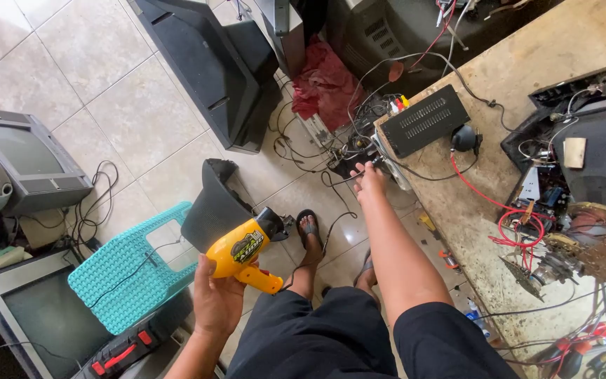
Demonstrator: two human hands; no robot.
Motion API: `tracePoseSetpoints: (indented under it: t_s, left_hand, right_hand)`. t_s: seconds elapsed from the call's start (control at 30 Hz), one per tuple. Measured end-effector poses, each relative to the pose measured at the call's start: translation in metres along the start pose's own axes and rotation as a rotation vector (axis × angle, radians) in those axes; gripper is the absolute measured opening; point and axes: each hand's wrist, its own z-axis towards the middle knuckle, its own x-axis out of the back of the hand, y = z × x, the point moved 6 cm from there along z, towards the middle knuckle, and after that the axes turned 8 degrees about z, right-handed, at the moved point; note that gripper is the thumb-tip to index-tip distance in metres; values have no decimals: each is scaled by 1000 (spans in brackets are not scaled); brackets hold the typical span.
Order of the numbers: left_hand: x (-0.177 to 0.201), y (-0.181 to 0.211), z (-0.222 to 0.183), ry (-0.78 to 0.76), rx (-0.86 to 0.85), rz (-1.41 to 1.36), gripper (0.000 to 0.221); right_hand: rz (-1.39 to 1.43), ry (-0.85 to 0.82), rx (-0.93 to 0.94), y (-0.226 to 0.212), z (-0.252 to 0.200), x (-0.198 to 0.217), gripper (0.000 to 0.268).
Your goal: Using a heat gun to heat the yoke of a CRT television tube to facilitate disassembly or adjustment.
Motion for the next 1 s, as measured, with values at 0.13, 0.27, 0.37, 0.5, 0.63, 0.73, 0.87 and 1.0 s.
tracePoseSetpoints:
  t_s: [0.13, 0.27, 0.37, 0.5, 0.63, 0.73, 0.87, 1.0]
  left_hand:
    - [-8, 6, -8, 36, 55, 7, 73]
    - [-8, 4, -3, 12, 30, -3, 72]
    - [-12, 6, -2, -5, 37, -17, 72]
    - [-24, 4, -2, -122, 78, -50, 76]
    - [-43, -15, 10, -229, 79, -66, 62]
    - [-77, -36, 11, -470, -5, -59, 56]
    - [-136, -49, -20, -811, 254, 2, 51]
    - [-188, -79, -51, -1068, 420, 225, 64]
  right_hand:
    - [88, 4, -1, -19, -26, -2, 27]
    - [88, 69, -15, -24, -15, 1, 30]
    - [86, 82, -6, -23, -17, 3, 30]
    - [-256, 7, -65, -42, -79, 21, 62]
    - [-600, -249, 310, -51, -236, 45, 48]
    - [-608, -790, 586, -8, -280, 72, 50]
    - [-544, -532, 891, -18, -324, 131, 44]
    - [-509, -247, 1128, -38, -346, 200, 45]
